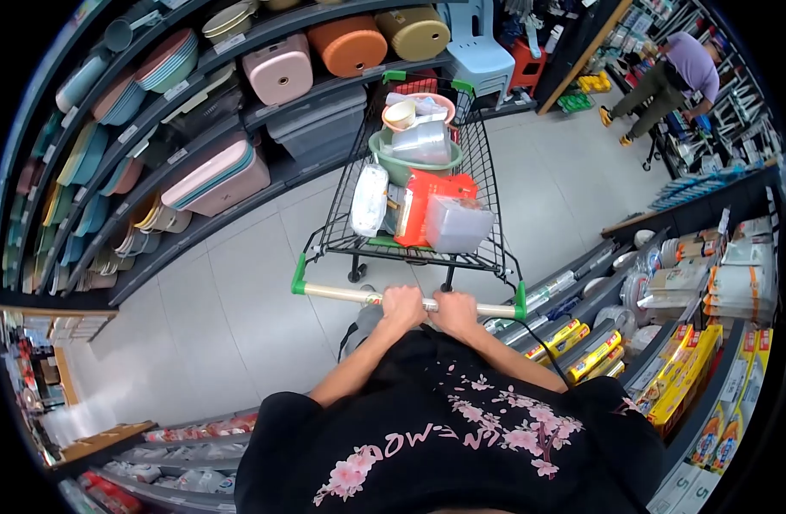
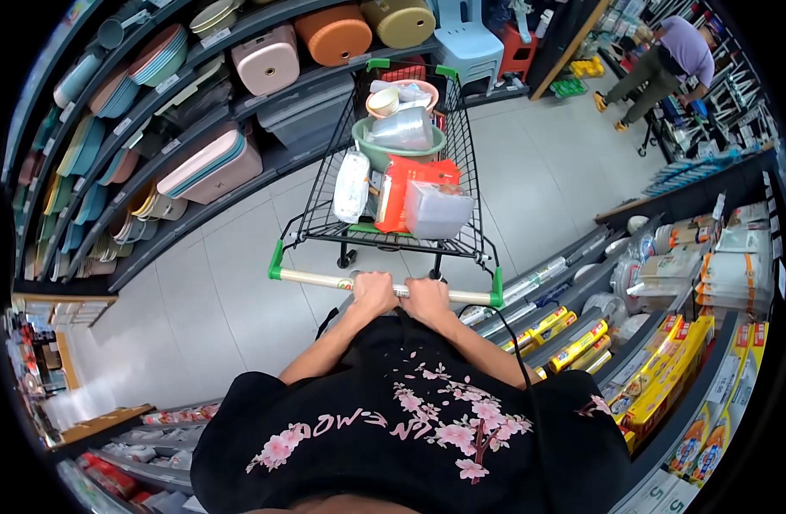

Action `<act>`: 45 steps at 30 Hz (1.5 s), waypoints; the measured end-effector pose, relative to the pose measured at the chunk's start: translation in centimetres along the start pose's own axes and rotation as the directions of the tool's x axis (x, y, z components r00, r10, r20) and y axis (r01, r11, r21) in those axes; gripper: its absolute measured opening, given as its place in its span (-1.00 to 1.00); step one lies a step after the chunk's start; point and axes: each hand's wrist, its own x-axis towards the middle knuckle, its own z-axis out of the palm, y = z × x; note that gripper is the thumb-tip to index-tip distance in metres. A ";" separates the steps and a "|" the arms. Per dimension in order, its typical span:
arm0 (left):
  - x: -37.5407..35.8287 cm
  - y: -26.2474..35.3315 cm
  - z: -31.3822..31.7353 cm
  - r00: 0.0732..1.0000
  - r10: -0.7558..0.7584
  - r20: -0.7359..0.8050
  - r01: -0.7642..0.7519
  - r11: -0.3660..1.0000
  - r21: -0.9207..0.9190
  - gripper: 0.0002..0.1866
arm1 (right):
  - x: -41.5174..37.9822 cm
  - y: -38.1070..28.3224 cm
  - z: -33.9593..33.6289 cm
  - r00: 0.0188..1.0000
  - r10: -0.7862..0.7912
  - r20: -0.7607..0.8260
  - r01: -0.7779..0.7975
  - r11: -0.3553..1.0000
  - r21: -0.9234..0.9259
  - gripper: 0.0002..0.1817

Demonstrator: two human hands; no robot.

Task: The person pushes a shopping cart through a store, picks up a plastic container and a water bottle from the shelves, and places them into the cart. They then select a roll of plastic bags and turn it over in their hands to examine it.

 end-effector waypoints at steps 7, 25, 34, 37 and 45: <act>-2.5 -3.7 -0.7 0.996 0.035 0.078 -0.026 0.993 -0.118 -0.75 | 0.2 -2.0 0.4 0.939 -0.236 0.252 0.244 0.970 -0.004 -0.73; -4.2 -1.5 1.9 0.962 -0.272 -0.015 0.257 0.924 -0.282 -0.76 | 3.4 0.2 -0.7 0.825 -0.466 0.320 0.505 0.862 -0.045 -0.71; -1.6 2.8 2.6 0.911 -0.408 -0.049 0.357 0.845 -0.398 -0.77 | 7.7 4.2 -1.7 0.701 -0.581 0.413 0.672 0.733 -0.110 -0.73; -0.5 4.1 3.8 0.889 -0.449 -0.092 0.376 0.830 -0.413 -0.77 | 8.9 5.2 -2.4 0.673 -0.621 0.402 0.709 0.697 -0.109 -0.75; 3.0 9.0 4.4 0.792 -0.566 -0.231 0.414 0.774 -0.478 -0.78 | 12.8 9.3 -3.6 0.576 -0.726 0.375 0.803 0.588 -0.095 -0.79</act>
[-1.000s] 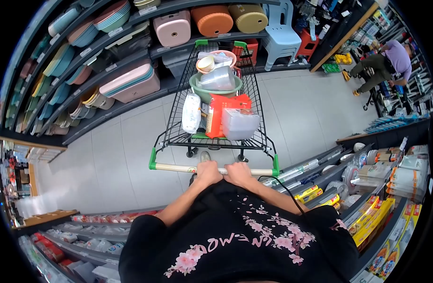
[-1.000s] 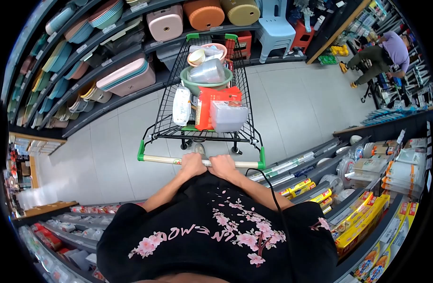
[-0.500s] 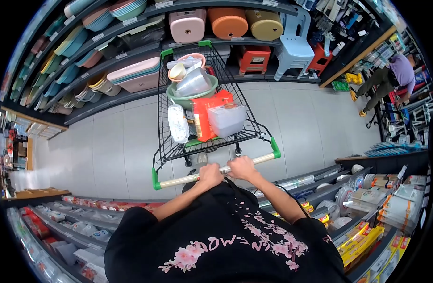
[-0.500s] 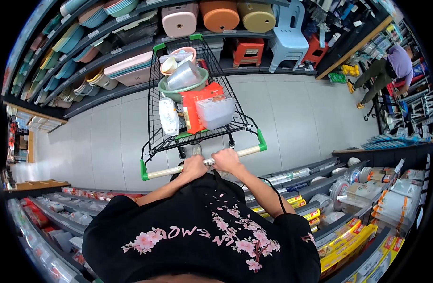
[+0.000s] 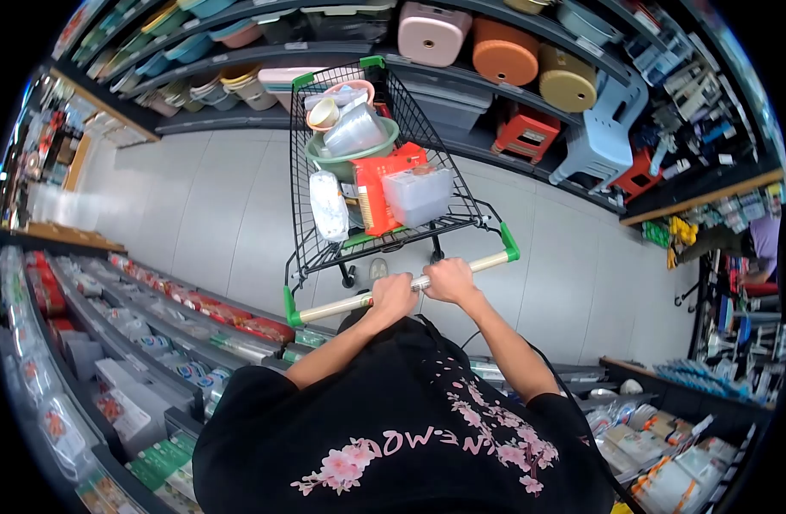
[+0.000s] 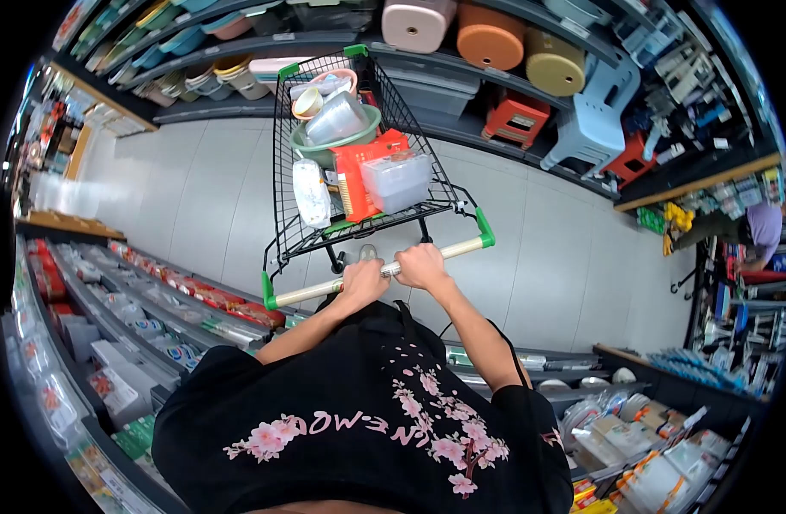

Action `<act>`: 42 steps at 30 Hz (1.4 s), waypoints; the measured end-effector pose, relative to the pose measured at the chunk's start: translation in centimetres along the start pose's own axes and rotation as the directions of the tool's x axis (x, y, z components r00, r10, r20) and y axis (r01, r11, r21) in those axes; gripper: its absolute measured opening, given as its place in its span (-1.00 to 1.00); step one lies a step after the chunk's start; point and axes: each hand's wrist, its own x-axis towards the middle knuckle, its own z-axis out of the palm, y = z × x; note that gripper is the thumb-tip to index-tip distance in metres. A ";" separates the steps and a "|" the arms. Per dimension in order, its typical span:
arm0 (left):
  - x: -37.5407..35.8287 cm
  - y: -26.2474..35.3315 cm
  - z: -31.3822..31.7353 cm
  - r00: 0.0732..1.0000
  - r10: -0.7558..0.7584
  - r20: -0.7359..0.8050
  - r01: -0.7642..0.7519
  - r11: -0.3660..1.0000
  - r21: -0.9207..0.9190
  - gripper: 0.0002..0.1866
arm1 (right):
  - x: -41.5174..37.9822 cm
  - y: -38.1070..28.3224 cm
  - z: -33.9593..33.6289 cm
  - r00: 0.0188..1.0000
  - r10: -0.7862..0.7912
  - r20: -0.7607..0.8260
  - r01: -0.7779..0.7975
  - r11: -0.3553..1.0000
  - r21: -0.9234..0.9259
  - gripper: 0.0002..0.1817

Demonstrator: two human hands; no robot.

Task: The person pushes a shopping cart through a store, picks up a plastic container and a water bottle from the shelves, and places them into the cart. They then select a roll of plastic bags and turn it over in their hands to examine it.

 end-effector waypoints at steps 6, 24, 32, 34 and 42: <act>0.8 3.3 2.5 0.995 -0.072 -0.071 0.070 0.997 -0.035 -0.79 | -0.7 3.6 -1.3 0.994 -0.113 -0.012 0.113 0.993 -0.018 -0.81; 7.5 6.9 9.8 0.983 -0.075 -0.167 0.059 0.993 -0.099 -0.74 | 2.1 13.7 1.6 0.933 -0.305 -0.191 0.287 0.951 -0.114 -0.89; 11.5 7.5 13.9 0.933 -0.083 -0.349 0.054 0.994 -0.094 -0.86 | 4.5 18.0 3.2 0.908 -0.373 -0.192 0.352 0.926 -0.137 -0.88; 12.4 8.0 14.3 0.923 -0.112 -0.367 0.079 0.991 -0.103 -0.85 | 5.2 19.0 2.9 0.887 -0.416 -0.199 0.394 0.908 -0.140 -0.89; 14.7 9.4 15.1 0.827 -0.277 -0.489 0.223 0.960 -0.167 -0.83 | 7.9 21.1 2.6 0.847 -0.519 -0.116 0.491 0.847 -0.205 -0.89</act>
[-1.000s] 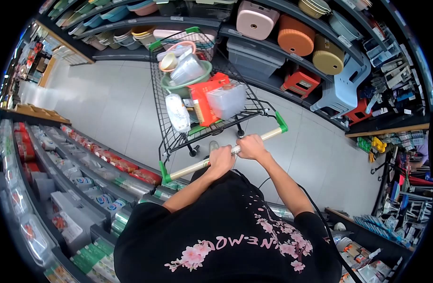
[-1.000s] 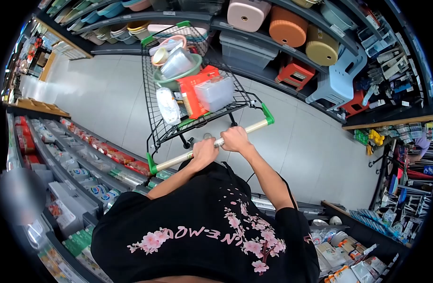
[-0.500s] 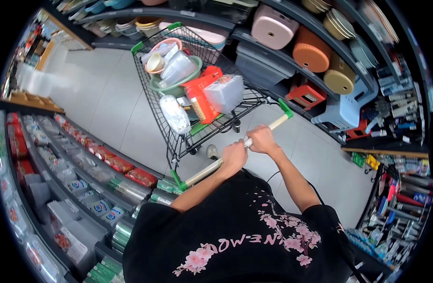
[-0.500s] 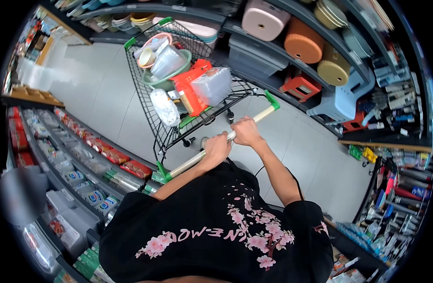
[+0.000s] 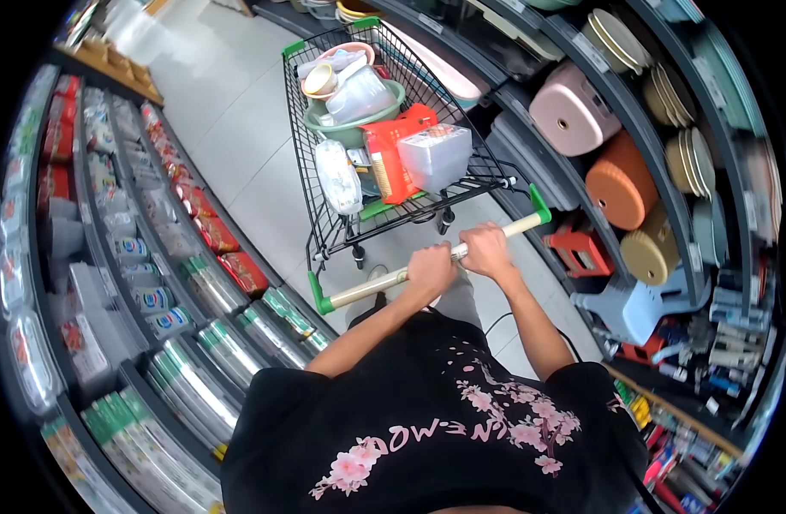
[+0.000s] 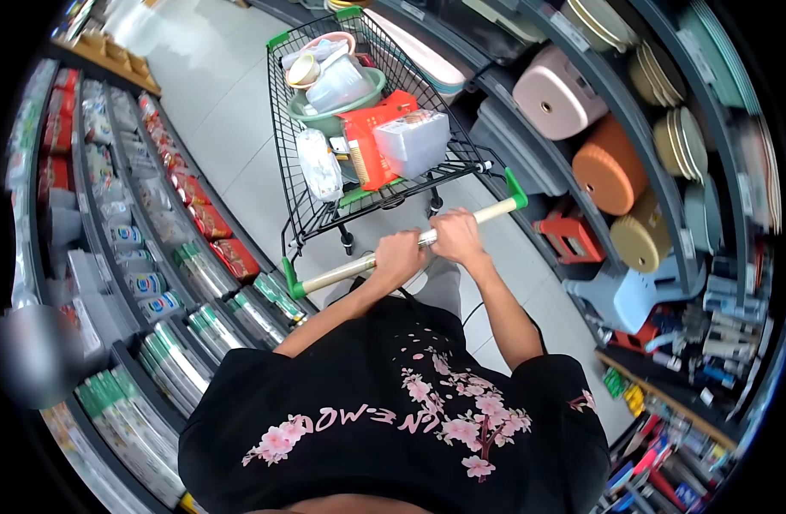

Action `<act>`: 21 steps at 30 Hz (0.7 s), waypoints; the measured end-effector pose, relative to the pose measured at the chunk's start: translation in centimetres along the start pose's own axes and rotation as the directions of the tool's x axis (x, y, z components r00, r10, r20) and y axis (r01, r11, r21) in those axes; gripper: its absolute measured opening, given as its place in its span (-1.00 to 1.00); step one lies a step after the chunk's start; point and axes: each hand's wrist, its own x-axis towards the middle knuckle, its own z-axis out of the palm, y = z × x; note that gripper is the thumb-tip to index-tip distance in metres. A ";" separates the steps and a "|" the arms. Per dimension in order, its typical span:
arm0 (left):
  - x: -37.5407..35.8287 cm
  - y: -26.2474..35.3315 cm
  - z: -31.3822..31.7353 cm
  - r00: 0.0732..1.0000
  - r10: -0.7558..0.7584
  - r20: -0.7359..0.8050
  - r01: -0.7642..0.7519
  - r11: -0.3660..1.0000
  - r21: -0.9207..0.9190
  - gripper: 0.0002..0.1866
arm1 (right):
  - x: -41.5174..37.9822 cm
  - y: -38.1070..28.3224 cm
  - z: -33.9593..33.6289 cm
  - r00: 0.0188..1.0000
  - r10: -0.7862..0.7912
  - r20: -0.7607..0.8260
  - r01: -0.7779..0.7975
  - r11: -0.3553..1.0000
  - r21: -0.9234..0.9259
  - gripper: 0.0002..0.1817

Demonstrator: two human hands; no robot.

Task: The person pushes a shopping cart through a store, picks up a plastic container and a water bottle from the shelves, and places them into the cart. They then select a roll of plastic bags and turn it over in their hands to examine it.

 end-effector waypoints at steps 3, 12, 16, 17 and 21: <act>-0.2 2.4 -0.3 0.987 -0.091 -0.136 0.092 0.996 0.003 -0.82 | 0.1 1.5 -1.1 0.992 -0.103 -0.077 0.099 0.994 -0.050 -0.89; -3.9 4.8 0.6 0.941 -0.076 -0.330 0.106 0.992 0.072 -0.79 | -3.3 -0.1 -3.9 0.961 -0.211 -0.177 0.197 0.976 -0.092 -0.91; -3.7 5.2 0.1 0.921 -0.075 -0.382 0.101 0.994 0.049 -0.78 | -2.9 -0.3 -5.2 0.952 -0.252 -0.174 0.228 0.962 -0.148 -0.90; -3.8 5.2 0.1 0.923 -0.071 -0.377 0.098 0.994 0.052 -0.78 | -3.1 -0.5 -5.7 0.953 -0.253 -0.166 0.227 0.960 -0.163 -0.89; -3.6 5.5 0.4 0.919 -0.086 -0.386 0.116 0.992 0.055 -0.76 | -3.0 -0.2 -5.6 0.960 -0.246 -0.131 0.223 0.960 -0.168 -0.88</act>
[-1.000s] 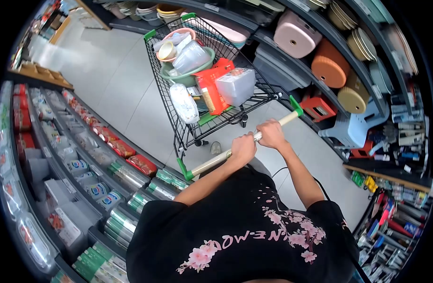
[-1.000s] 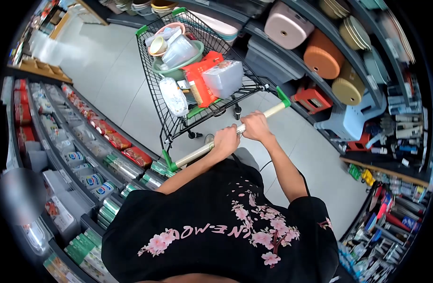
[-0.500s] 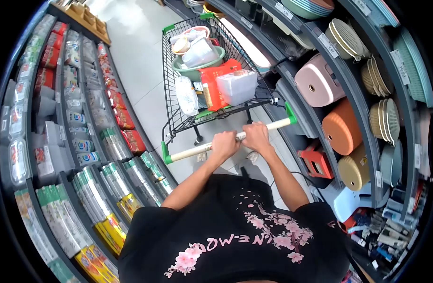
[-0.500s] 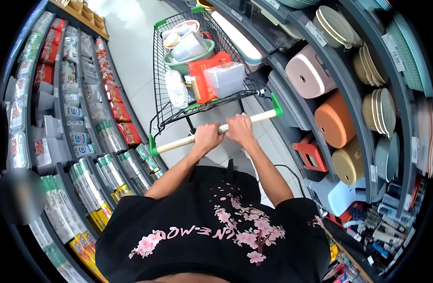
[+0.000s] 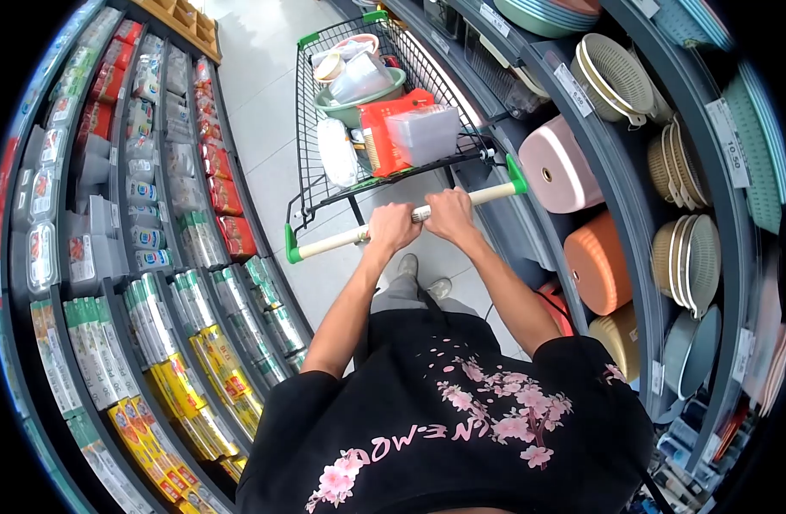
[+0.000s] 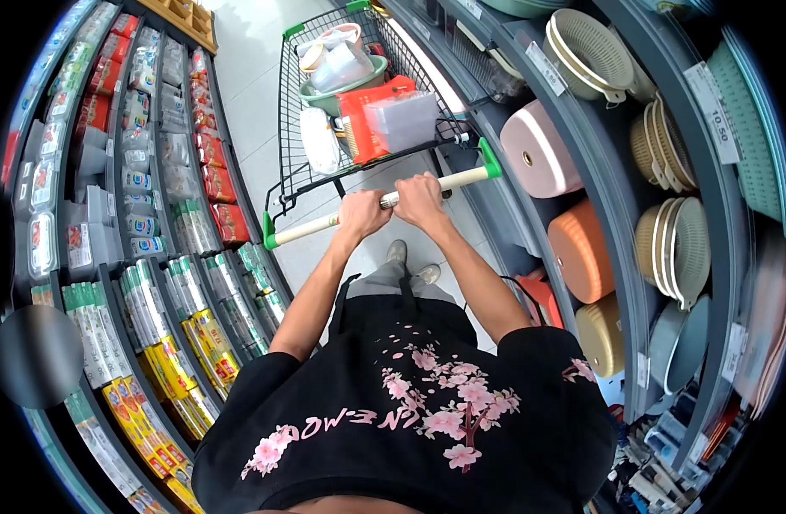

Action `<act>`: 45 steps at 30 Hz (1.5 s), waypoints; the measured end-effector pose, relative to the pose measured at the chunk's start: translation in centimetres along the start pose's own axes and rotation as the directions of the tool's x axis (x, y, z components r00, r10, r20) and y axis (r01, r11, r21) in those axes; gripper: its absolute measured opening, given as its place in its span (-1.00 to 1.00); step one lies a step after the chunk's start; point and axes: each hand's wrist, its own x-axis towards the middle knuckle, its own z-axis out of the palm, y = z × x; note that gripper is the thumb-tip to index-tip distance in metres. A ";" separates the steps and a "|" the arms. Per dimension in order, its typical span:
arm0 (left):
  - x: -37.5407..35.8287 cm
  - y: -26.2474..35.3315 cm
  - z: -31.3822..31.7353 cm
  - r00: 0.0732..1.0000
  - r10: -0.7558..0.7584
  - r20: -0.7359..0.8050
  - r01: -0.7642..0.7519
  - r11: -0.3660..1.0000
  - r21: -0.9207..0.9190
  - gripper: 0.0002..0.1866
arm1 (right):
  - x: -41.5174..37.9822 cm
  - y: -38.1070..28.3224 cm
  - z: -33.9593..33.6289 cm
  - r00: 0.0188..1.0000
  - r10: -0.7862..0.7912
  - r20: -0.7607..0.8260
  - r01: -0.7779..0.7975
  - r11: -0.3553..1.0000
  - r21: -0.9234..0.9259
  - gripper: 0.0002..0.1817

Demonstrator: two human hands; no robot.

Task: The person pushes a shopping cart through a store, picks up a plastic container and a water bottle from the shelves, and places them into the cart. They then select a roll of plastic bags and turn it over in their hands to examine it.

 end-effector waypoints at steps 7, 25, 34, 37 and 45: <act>1.1 0.3 0.6 0.998 -0.048 -0.033 0.047 0.999 -0.013 -0.77 | 1.0 1.1 0.0 1.000 -0.026 -0.012 0.026 0.999 -0.029 -0.87; -2.0 3.8 -7.2 0.983 -0.185 -0.014 0.115 0.666 -0.737 -0.13 | 3.4 5.1 -6.3 0.896 -0.146 0.419 -0.191 0.725 0.662 0.00; -13.3 11.9 -10.5 0.860 -0.330 -0.390 -0.334 0.215 -0.918 0.63 | 0.7 -3.5 -16.4 0.456 -0.869 0.190 -0.011 0.208 0.978 0.65; -15.9 16.8 -9.8 0.758 -0.514 -0.401 -0.261 0.323 -0.909 0.72 | 0.6 -3.2 -15.2 0.234 -0.967 0.101 -0.091 0.082 0.993 0.69; -18.3 29.2 -9.9 0.547 -0.724 -0.421 -0.104 0.440 -0.892 0.71 | -2.3 -2.3 -18.8 -0.088 -0.996 0.018 -0.283 0.042 0.958 0.70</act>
